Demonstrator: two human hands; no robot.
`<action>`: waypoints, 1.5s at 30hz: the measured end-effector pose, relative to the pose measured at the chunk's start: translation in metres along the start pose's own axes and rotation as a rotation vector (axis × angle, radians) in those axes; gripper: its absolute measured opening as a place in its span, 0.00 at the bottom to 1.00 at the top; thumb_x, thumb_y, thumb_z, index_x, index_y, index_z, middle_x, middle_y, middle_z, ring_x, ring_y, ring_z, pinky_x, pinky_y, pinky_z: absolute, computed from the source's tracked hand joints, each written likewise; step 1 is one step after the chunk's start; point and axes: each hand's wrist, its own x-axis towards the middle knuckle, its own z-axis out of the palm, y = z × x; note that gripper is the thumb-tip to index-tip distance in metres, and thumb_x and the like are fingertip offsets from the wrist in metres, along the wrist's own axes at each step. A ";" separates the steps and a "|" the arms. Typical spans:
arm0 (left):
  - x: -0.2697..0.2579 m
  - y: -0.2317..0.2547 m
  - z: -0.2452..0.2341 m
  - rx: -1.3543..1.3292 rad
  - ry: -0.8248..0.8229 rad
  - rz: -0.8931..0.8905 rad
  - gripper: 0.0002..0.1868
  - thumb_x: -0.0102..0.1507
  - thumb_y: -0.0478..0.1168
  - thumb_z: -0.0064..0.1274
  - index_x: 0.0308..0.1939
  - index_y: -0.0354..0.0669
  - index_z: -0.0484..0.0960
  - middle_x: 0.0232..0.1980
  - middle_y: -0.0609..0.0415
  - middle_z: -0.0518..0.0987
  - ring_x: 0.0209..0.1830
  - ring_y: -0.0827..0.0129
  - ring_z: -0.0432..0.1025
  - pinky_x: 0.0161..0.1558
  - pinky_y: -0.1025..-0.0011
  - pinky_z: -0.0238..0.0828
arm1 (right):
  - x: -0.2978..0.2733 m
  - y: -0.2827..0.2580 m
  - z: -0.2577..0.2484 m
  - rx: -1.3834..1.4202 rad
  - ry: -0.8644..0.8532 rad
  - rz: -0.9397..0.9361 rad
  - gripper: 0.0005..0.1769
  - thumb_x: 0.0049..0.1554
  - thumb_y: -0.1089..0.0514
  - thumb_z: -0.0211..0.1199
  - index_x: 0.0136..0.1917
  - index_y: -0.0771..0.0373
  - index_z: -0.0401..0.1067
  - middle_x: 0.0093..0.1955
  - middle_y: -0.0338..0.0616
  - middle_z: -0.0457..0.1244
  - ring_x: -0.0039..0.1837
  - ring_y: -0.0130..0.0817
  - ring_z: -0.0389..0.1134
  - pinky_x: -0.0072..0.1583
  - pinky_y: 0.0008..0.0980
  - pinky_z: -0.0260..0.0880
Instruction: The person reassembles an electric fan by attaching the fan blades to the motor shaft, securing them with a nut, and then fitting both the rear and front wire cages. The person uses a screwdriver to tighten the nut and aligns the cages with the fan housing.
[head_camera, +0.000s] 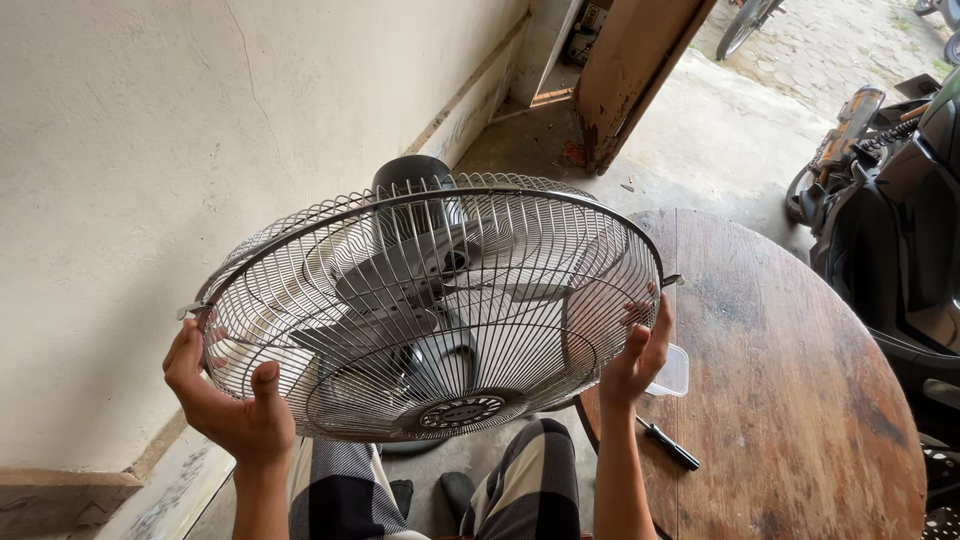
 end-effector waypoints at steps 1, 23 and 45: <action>0.000 -0.001 0.000 0.002 0.000 0.004 0.46 0.73 0.72 0.40 0.73 0.30 0.60 0.69 0.36 0.66 0.73 0.51 0.66 0.72 0.59 0.66 | 0.000 0.000 0.000 -0.010 -0.005 0.036 0.50 0.64 0.24 0.35 0.82 0.63 0.60 0.47 0.49 0.69 0.32 0.23 0.50 0.37 0.26 0.46; -0.004 -0.030 0.009 -0.006 -0.003 0.038 0.46 0.74 0.71 0.37 0.72 0.28 0.61 0.68 0.34 0.67 0.72 0.50 0.66 0.73 0.57 0.66 | -0.005 -0.009 0.004 -0.007 0.029 -0.153 0.48 0.68 0.25 0.36 0.77 0.69 0.60 0.61 0.48 0.65 0.41 0.22 0.58 0.44 0.24 0.60; 0.021 -0.017 -0.004 0.121 0.032 0.172 0.43 0.74 0.72 0.37 0.71 0.34 0.65 0.63 0.43 0.63 0.64 0.62 0.62 0.58 0.66 0.69 | -0.010 -0.024 0.021 0.136 0.030 -0.101 0.48 0.68 0.23 0.39 0.74 0.68 0.64 0.61 0.45 0.63 0.58 0.30 0.67 0.59 0.30 0.70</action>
